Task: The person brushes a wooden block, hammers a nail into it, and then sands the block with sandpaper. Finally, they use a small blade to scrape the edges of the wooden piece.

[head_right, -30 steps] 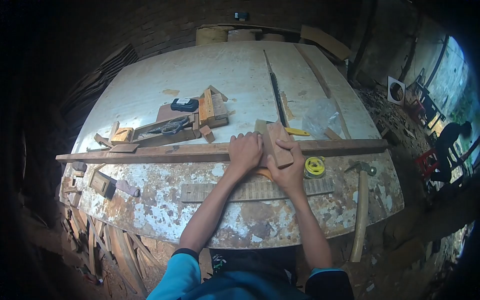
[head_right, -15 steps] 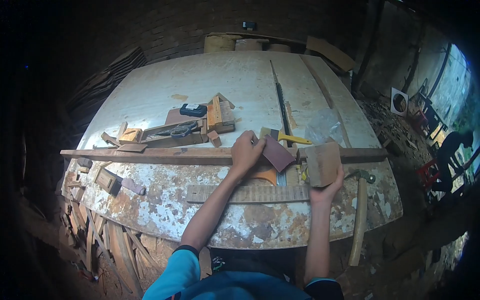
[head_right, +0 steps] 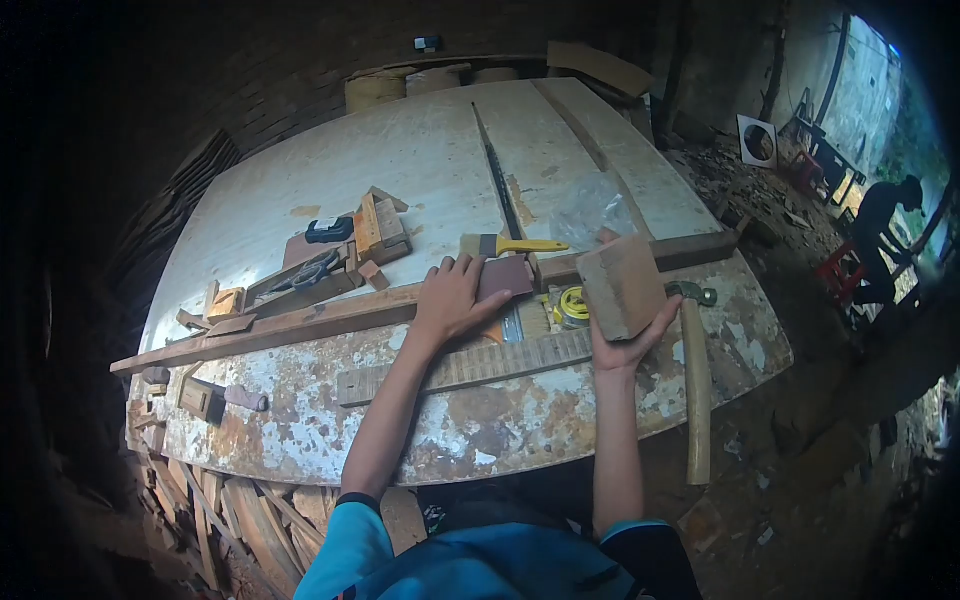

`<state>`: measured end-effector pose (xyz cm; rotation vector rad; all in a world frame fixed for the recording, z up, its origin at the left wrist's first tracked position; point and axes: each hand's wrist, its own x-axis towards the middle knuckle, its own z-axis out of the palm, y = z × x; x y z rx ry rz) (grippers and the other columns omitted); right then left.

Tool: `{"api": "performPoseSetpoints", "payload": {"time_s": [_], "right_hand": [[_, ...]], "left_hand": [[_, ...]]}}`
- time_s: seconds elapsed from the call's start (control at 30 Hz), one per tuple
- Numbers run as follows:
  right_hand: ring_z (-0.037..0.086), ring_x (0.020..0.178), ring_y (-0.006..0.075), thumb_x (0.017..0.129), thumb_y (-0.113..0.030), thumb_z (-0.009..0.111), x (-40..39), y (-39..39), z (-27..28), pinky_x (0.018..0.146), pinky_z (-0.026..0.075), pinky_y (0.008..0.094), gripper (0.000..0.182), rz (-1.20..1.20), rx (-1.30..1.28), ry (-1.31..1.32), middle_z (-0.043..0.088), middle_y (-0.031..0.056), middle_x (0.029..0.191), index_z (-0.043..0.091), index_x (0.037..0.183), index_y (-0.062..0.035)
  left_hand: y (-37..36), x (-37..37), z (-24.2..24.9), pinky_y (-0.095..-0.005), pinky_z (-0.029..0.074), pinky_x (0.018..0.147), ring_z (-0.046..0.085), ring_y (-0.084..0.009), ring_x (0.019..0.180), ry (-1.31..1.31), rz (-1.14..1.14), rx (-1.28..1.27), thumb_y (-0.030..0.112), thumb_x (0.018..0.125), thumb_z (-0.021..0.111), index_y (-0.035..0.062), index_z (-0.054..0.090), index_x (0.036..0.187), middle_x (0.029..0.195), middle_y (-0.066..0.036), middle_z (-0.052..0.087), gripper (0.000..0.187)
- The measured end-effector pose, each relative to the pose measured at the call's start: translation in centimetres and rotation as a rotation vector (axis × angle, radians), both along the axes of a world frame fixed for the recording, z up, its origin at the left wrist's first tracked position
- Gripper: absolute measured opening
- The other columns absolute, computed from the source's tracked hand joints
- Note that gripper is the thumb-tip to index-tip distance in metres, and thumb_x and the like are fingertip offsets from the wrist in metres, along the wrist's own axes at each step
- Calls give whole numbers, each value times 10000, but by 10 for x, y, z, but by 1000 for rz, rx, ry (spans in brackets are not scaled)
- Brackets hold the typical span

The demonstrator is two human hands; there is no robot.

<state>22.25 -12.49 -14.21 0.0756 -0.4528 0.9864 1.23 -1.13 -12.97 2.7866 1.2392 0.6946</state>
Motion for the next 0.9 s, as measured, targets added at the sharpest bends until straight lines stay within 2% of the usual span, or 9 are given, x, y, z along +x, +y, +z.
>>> {"api": "performPoseSetpoints", "payload": {"time_s": [0.07,0.2,0.3,0.4,0.5,0.53,0.63,0.77,0.9], "right_hand": [[266,1345,392,802,-542,605,-7,0,7,1106,244,518,913,6,-41,17,237,277,1452,225,1424,8],[250,1351,403,769,-441,650,-15,0,10,1115,228,517,884,67,-81,-36,273,253,1444,249,1415,8],[290,1334,384,743,-430,685,-19,3,7,1096,272,511,850,41,-144,-10,298,225,1438,308,1397,-39],[391,1258,344,715,-342,711,-19,3,6,1050,349,492,728,112,-197,-71,396,179,1358,385,1319,-99],[456,1189,330,709,-227,690,-37,1,11,1020,397,453,652,-209,-376,-319,457,175,1266,405,1281,-95],[508,1068,259,675,-130,655,-44,2,19,956,441,383,556,-274,-377,-482,494,110,1105,419,1179,-117],[535,1034,231,676,-81,651,-48,21,15,887,454,342,562,-446,-374,-925,500,124,1093,406,1182,-95],[531,1056,261,647,-53,632,-56,61,15,927,413,352,480,-772,-172,-1430,529,140,1103,471,1100,-40],[514,1116,266,636,-33,621,-58,100,25,976,380,352,452,-667,-318,-1327,527,174,1181,495,1070,-27]], "left_hand": [[0,-1,0,-455,428,842,561,-320,992,83,11,16,656,712,593,36,513,1221,1083,-159,560,807],[-2,3,5,-454,428,849,565,-323,998,167,62,-79,487,713,682,54,465,1273,1076,-164,562,740],[2,2,-2,-451,437,842,572,-324,979,174,61,-12,422,707,694,31,477,1234,1059,-170,570,691],[6,4,-8,-418,455,776,583,-295,926,124,76,65,406,671,742,8,522,1083,979,-147,586,614],[6,3,-7,-412,460,777,585,-294,926,121,62,44,399,665,745,-12,530,1025,977,-149,588,587],[3,3,-7,-412,461,778,587,-293,922,122,64,30,400,663,747,-9,535,1015,974,-148,589,579],[5,5,-1,-411,463,780,593,-287,907,105,85,20,403,657,750,-1,547,992,965,-142,593,564],[5,4,-8,-400,463,772,598,-281,882,105,88,45,413,657,748,5,558,982,944,-137,594,556],[4,5,-8,-391,458,774,596,-284,877,105,102,27,400,656,750,9,561,974,929,-137,592,538]]}}
